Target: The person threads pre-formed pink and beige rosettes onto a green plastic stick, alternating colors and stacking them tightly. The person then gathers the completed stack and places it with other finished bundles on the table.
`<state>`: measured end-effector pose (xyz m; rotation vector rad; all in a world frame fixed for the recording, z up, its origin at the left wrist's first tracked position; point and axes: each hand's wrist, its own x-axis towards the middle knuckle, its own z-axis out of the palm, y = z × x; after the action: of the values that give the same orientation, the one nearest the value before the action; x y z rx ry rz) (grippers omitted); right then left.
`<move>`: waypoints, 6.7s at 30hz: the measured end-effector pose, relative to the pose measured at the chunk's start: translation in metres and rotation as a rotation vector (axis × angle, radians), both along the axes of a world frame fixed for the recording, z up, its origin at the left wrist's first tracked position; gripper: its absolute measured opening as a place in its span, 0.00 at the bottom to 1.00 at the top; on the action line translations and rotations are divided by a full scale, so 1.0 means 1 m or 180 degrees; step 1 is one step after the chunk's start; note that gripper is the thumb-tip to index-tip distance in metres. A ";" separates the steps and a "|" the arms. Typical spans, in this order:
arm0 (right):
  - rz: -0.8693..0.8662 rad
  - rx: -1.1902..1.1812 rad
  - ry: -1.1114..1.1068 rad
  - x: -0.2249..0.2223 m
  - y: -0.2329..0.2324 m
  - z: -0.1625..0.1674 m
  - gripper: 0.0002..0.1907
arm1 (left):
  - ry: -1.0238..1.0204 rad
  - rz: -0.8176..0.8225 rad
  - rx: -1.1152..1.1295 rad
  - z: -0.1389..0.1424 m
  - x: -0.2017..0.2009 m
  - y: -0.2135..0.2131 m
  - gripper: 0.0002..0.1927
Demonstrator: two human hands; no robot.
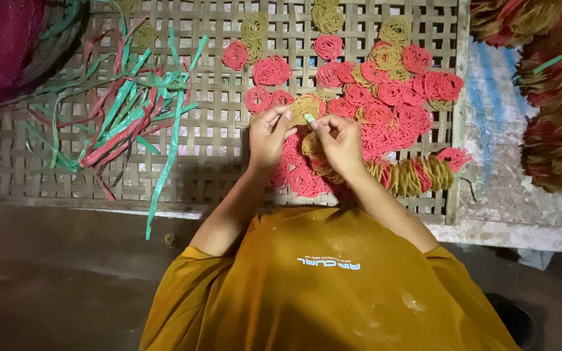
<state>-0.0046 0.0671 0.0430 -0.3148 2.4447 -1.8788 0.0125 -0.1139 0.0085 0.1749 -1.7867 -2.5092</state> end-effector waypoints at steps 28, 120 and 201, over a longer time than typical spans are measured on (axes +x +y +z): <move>-0.0364 0.0455 0.0109 0.010 0.006 -0.002 0.12 | 0.0857 0.0197 -0.2157 0.065 0.012 0.010 0.03; -0.0444 0.0907 0.0827 0.010 0.004 0.007 0.05 | 0.0030 -0.0422 -0.0721 0.024 0.013 0.010 0.17; -0.0435 0.1317 0.1402 0.006 0.012 0.032 0.05 | 0.0225 -0.0603 -0.4959 0.003 -0.038 -0.048 0.33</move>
<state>0.0013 0.0791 0.0749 -0.6040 3.1333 -1.4010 -0.0256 -0.1622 0.0115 -0.1716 -3.0723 -0.5408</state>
